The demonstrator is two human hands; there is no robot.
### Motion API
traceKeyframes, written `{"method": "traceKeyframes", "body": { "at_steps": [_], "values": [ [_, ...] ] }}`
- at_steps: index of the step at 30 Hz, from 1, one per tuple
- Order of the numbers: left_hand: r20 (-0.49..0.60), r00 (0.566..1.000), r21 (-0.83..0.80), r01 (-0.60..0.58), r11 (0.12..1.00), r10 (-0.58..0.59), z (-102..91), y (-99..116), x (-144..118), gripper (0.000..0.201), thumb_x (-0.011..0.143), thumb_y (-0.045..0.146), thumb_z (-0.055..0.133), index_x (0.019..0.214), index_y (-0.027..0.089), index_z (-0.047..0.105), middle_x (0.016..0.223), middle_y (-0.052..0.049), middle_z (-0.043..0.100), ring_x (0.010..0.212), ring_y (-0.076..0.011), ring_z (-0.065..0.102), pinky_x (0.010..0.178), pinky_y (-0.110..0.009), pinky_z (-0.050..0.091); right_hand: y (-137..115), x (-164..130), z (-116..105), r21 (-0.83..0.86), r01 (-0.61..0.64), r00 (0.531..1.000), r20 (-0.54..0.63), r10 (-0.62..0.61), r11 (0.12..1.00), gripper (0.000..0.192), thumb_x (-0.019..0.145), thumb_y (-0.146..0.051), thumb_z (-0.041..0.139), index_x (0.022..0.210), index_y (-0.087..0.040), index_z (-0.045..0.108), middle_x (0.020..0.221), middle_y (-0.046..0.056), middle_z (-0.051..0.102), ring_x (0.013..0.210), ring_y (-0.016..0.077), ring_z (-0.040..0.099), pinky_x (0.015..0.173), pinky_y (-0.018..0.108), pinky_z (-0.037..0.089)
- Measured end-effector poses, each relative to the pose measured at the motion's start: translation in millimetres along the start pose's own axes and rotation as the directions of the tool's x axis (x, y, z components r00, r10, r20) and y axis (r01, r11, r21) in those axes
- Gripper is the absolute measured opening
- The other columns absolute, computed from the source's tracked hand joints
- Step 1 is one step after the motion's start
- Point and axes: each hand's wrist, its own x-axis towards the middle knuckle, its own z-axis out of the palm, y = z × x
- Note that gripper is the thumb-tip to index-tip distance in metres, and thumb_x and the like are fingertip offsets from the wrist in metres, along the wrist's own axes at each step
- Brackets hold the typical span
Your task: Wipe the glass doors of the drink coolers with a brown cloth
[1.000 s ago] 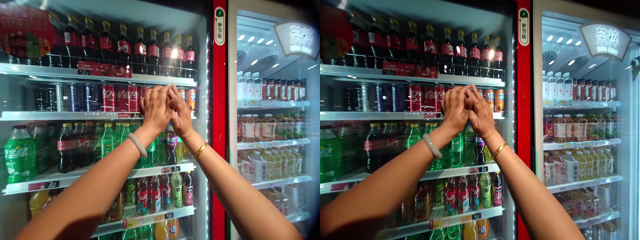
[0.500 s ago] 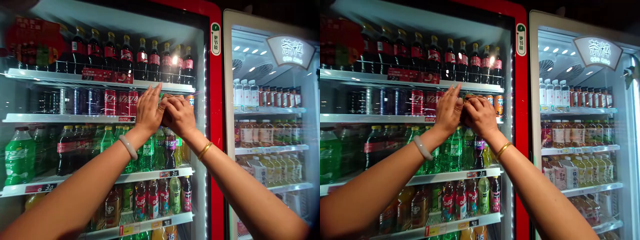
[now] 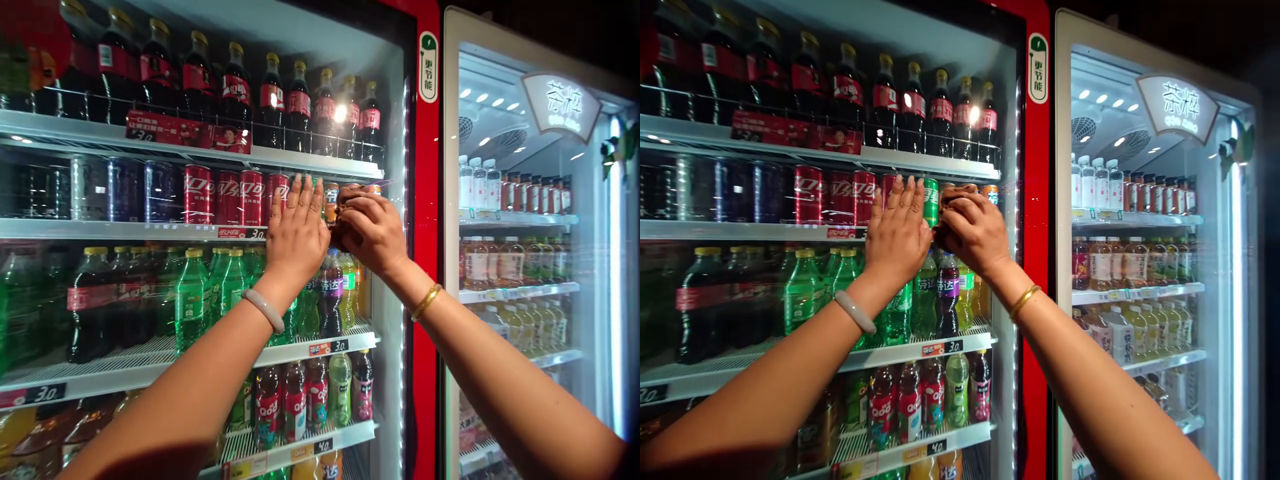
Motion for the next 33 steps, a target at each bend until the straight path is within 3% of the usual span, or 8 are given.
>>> {"method": "traceKeyframes", "body": {
  "at_steps": [6, 10, 13, 17, 21, 25, 29, 33],
  "values": [
    [0.051, 0.998, 0.047, -0.040, 0.998, 0.038, 7.6, 8, -9, 0.075, 0.098, 0.024, 0.045, 0.168, 0.029, 0.020, 0.176, -0.004, 0.021, 0.164, -0.0250, 0.013, 0.136, -0.057, 0.002, 11, 17, 6, -0.038, -0.275, 0.957, -0.111, 0.269, 0.961, 0.023, 0.086, -0.021, 0.059, 0.104, -0.027, 0.070, 0.118, 0.007, 0.070, 0.116, 0.0309, 0.062, 0.105, 0.055, 0.051],
    [0.079, 0.996, 0.054, -0.054, 0.997, 0.050, 8.3, 10, -16, 0.077, 0.096, 0.022, 0.046, 0.169, 0.026, 0.019, 0.176, -0.005, 0.018, 0.164, -0.0252, 0.012, 0.136, -0.056, 0.003, -13, 4, 6, 0.016, -0.096, 0.994, -0.058, 0.097, 0.995, 0.020, 0.093, -0.021, 0.057, 0.107, -0.027, 0.069, 0.121, 0.006, 0.071, 0.120, 0.0267, 0.061, 0.108, 0.049, 0.052],
    [0.107, 0.993, 0.077, -0.058, 0.995, 0.050, 7.7, 15, -26, 0.075, 0.098, 0.022, 0.045, 0.168, 0.023, 0.020, 0.176, -0.007, 0.019, 0.164, -0.0249, 0.012, 0.136, -0.054, 0.002, 0, -27, -11, 0.040, 0.086, 0.996, -0.033, -0.085, 0.995, 0.019, 0.093, -0.023, 0.061, 0.108, -0.030, 0.069, 0.121, 0.004, 0.072, 0.122, 0.0245, 0.062, 0.106, 0.045, 0.055],
    [0.160, 0.985, 0.101, -0.078, 0.992, 0.061, 6.1, 23, -38, 0.072, 0.101, 0.022, 0.040, 0.169, 0.021, 0.016, 0.176, -0.007, 0.017, 0.165, -0.0237, 0.010, 0.136, -0.051, 0.002, 34, -47, -24, -0.014, -0.043, 0.996, -0.076, 0.042, 0.999, 0.018, 0.087, -0.025, 0.067, 0.104, -0.029, 0.069, 0.117, 0.004, 0.071, 0.113, 0.0272, 0.067, 0.098, 0.050, 0.057],
    [0.177, 0.984, 0.137, -0.051, 0.989, 0.026, 5.0, 28, -42, 0.070, 0.102, 0.022, 0.038, 0.169, 0.018, 0.017, 0.176, -0.007, 0.015, 0.165, -0.0242, 0.008, 0.136, -0.051, 0.002, 19, -37, -7, 0.010, -0.257, 0.948, -0.192, 0.254, 0.966, 0.023, 0.085, -0.025, 0.071, 0.108, -0.027, 0.068, 0.121, 0.006, 0.069, 0.116, 0.0301, 0.065, 0.101, 0.054, 0.054],
    [0.191, 0.981, 0.184, -0.055, 0.981, 0.019, 6.7, 33, -50, 0.067, 0.103, 0.023, 0.039, 0.168, 0.016, 0.021, 0.176, -0.008, 0.015, 0.165, -0.0255, 0.008, 0.136, -0.052, 0.002, -16, -50, -4, 0.102, -0.051, 0.990, -0.125, 0.064, 0.993, 0.025, 0.089, -0.018, 0.066, 0.110, -0.031, 0.065, 0.121, 0.004, 0.068, 0.122, 0.0266, 0.063, 0.106, 0.050, 0.055],
    [0.218, 0.975, 0.184, -0.086, 0.979, 0.044, 9.8, 37, -66, 0.067, 0.104, 0.024, 0.040, 0.168, 0.017, 0.021, 0.176, -0.008, 0.014, 0.165, -0.0246, 0.007, 0.136, -0.052, 0.002, -2, -82, -31, 0.134, 0.181, 0.983, -0.012, -0.181, 0.974, 0.034, 0.087, -0.018, 0.071, 0.118, -0.030, 0.062, 0.120, 0.003, 0.070, 0.123, 0.0258, 0.063, 0.106, 0.047, 0.059],
    [0.219, 0.974, 0.172, -0.094, 0.981, 0.055, 11.5, 40, -76, 0.069, 0.104, 0.024, 0.039, 0.169, 0.017, 0.017, 0.176, -0.007, 0.015, 0.165, -0.0227, 0.008, 0.136, -0.050, 0.001, 20, -83, -39, 0.046, 0.033, 0.998, -0.045, -0.031, 0.998, 0.031, 0.084, -0.018, 0.072, 0.112, -0.029, 0.065, 0.118, 0.004, 0.069, 0.113, 0.0261, 0.067, 0.097, 0.048, 0.060]
  ]
}}
